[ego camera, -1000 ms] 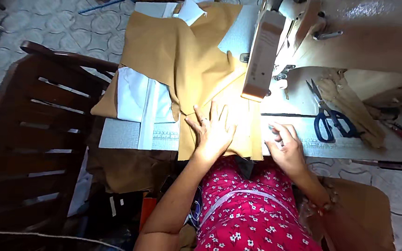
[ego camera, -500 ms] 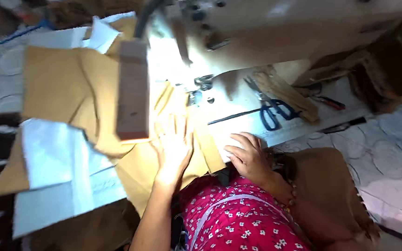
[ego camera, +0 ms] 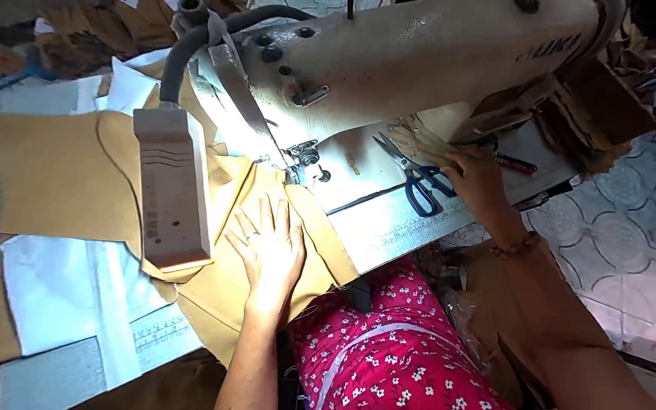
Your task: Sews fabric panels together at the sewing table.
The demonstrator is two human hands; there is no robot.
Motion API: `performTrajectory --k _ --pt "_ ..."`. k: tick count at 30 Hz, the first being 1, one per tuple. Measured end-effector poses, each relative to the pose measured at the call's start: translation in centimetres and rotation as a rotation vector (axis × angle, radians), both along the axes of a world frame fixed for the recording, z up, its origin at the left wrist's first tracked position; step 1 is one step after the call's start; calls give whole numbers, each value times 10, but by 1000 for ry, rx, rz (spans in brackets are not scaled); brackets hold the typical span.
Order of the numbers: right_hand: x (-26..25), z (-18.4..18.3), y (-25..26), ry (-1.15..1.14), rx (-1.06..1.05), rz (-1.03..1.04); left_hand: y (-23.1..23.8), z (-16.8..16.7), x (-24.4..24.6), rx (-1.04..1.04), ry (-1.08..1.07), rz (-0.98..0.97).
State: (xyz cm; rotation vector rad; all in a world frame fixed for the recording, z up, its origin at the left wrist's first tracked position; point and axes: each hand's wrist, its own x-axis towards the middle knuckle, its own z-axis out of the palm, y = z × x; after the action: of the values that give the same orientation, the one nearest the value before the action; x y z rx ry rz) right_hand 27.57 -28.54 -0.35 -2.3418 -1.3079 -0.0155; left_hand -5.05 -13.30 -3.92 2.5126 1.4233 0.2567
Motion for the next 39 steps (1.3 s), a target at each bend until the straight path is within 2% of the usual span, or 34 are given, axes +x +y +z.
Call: performTrajectory --k 2,13,16,20,23,25,26,28,31,33,36,39 --pt "2 1 5 19 -70 -7 0 2 0 -9 18 5" --pt "5 -2 14 -99 -150 24 -2 3 1 6 26 6" --pt "7 -4 11 -165 -115 58 -2 3 1 6 34 1" --pt "8 -1 2 -128 -34 45 0 5 -2 -36 -9 -14" --pt "7 1 -3 -221 142 56 3 11 -9 -89 -101 -23" --pt "-5 11 -8 -254 256 107 0 15 -11 -52 -192 -34" --pt "-18 20 -11 -201 275 145 -5 17 -9 -1 -277 -49" --pt "-56 37 -16 96 218 223 -19 23 -2 5 -502 -98" --pt "-107 30 -4 646 181 292 -38 41 18 -310 -762 -183" --pt "-134 17 3 939 172 309 -45 49 30 -490 -871 -134" --pt "-157 10 5 1167 116 269 -44 50 28 -525 -852 -4" --pt "-165 7 1 1261 34 233 -34 46 20 -449 -792 32"
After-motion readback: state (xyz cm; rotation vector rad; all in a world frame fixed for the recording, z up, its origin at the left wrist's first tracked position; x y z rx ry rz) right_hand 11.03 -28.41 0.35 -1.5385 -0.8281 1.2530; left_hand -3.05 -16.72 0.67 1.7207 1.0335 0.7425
